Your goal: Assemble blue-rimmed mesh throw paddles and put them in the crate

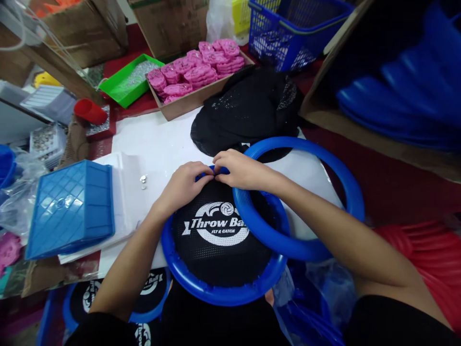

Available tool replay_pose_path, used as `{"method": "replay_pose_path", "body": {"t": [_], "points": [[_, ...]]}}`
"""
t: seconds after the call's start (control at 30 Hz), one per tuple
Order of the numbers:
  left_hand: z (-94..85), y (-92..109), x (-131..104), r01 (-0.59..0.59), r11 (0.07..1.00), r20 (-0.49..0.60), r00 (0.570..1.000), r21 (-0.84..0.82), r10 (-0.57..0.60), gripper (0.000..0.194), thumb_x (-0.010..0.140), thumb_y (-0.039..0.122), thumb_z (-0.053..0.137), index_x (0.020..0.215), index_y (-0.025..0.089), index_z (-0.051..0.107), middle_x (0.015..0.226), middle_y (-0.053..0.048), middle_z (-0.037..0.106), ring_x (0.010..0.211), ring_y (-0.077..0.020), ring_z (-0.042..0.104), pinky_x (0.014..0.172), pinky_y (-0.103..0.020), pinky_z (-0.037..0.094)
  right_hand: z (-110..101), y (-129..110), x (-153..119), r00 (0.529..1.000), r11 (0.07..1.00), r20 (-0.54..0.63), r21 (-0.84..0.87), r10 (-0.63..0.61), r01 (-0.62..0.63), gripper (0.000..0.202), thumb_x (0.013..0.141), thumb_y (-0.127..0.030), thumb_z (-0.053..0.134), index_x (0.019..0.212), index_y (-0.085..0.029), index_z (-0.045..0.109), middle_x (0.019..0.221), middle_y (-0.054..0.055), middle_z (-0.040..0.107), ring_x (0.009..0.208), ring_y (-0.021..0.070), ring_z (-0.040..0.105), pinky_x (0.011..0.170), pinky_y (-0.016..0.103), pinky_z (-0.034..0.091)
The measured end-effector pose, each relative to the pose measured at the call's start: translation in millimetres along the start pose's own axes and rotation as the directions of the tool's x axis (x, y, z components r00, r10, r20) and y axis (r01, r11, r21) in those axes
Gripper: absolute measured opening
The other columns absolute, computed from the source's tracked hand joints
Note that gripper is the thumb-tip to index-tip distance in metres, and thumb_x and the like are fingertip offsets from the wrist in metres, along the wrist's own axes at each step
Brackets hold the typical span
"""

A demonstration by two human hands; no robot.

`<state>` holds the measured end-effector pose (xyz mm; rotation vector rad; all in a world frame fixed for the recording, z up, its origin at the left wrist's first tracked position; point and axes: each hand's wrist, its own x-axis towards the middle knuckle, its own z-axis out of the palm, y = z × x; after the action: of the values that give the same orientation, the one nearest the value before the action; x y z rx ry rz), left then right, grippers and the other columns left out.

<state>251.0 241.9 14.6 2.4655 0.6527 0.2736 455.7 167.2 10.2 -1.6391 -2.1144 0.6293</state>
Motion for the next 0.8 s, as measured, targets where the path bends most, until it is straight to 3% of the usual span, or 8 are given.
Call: {"method": "replay_pose_path", "body": {"t": [0.3,0.57,0.8], "points": [[5.9,-2,3,0.039,0.993,-0.056,0.997,-0.111,-0.045,0.015,0.100,0.018,0.061,0.097,0.021,0.074,0.102,-0.003,0.078,0.097,-0.0220,0.069,0.092,-0.038,0.050,-3,-7,7,0.989,0.987,0.059,0.077,0.135,-0.140,0.011,0.090,-0.016,0.062,0.088,-0.019,0.072,0.108,0.008,0.075,0.106,0.0260,0.066,0.099,0.039,0.048],[10.1,-2,7,0.105,0.989,-0.081,0.990,-0.104,-0.114,0.013,0.097,0.021,0.063,0.093,0.022,0.075,0.100,-0.003,0.079,0.096,-0.0226,0.069,0.091,-0.039,0.051,-4,-7,3,0.986,0.981,0.001,0.096,0.168,-0.167,0.012,0.093,-0.017,0.058,0.087,-0.020,0.068,0.098,0.006,0.074,0.096,0.0234,0.067,0.086,0.033,0.049],[10.9,-9,17,0.161,0.956,-0.061,0.982,-0.246,-0.181,0.014,0.092,0.021,0.066,0.089,0.023,0.080,0.096,-0.001,0.081,0.090,-0.0205,0.071,0.084,-0.035,0.053,4,-11,5,0.985,0.985,-0.043,-0.050,0.164,-0.166,0.011,0.088,-0.011,0.058,0.081,-0.018,0.063,0.092,0.010,0.068,0.087,0.0246,0.064,0.080,0.034,0.048]]}}
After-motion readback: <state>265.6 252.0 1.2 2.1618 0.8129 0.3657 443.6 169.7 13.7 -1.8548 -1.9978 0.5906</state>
